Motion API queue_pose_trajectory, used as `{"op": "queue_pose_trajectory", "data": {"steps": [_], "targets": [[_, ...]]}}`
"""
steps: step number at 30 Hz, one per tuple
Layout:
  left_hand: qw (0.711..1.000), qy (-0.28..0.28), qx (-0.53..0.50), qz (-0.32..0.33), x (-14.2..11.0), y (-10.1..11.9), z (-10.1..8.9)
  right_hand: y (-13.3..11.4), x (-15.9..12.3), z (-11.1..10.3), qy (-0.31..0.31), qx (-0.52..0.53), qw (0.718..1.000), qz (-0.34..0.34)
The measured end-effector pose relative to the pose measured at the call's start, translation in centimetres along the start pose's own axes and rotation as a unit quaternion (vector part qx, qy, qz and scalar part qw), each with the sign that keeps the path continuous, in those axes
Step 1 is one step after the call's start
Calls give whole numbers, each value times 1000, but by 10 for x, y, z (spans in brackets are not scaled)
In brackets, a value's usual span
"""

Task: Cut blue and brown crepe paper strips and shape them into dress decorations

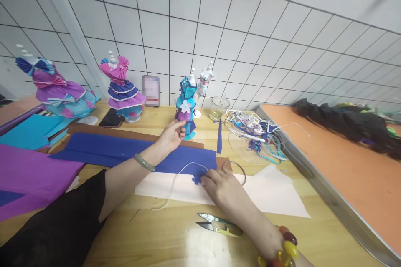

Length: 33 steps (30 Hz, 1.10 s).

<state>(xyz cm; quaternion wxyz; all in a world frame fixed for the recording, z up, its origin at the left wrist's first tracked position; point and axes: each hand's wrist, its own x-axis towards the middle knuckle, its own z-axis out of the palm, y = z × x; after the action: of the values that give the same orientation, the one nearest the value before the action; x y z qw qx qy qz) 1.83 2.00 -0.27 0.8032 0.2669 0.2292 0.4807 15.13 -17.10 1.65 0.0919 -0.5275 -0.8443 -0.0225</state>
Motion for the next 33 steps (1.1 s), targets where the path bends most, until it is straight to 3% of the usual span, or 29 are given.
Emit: {"op": "queue_pose_trajectory", "data": {"steps": [3, 5, 7, 10, 13, 16, 18, 20, 26, 33], "targets": [[1000, 1, -1, -6, 1, -1, -1, -6, 4, 11, -15, -88, 995, -47], [1000, 13, -1, -11, 1, 0, -1, -8, 8, 17, -15, -94, 994, -54], [999, 32, -4, -19, 1, 1, 1, -11, 11, 17, 1, -47, 998, -37], [999, 43, -12, -26, 0, 2, 4, -13, 15, 6, 28, 122, 992, 22], [999, 39, -17, -19, 1, 2, 5, -8, 23, -6, 39, 305, 945, 111], [999, 39, -18, -14, 1, 2, 5, 5, 40, -11, 56, 442, 874, 194], [999, 32, -19, -10, 1, 1, 4, 16, 57, -11, 73, 514, 827, 213], [1000, 15, -18, -4, 1, 1, 3, 25, 75, -11, 96, 553, 800, 210], [1000, -18, -15, 7, 5, -1, -1, 43, 121, -10, 156, 568, 787, 183], [1000, -20, -15, 11, 8, -1, -4, 59, 146, 9, 216, 579, 764, 187]]}}
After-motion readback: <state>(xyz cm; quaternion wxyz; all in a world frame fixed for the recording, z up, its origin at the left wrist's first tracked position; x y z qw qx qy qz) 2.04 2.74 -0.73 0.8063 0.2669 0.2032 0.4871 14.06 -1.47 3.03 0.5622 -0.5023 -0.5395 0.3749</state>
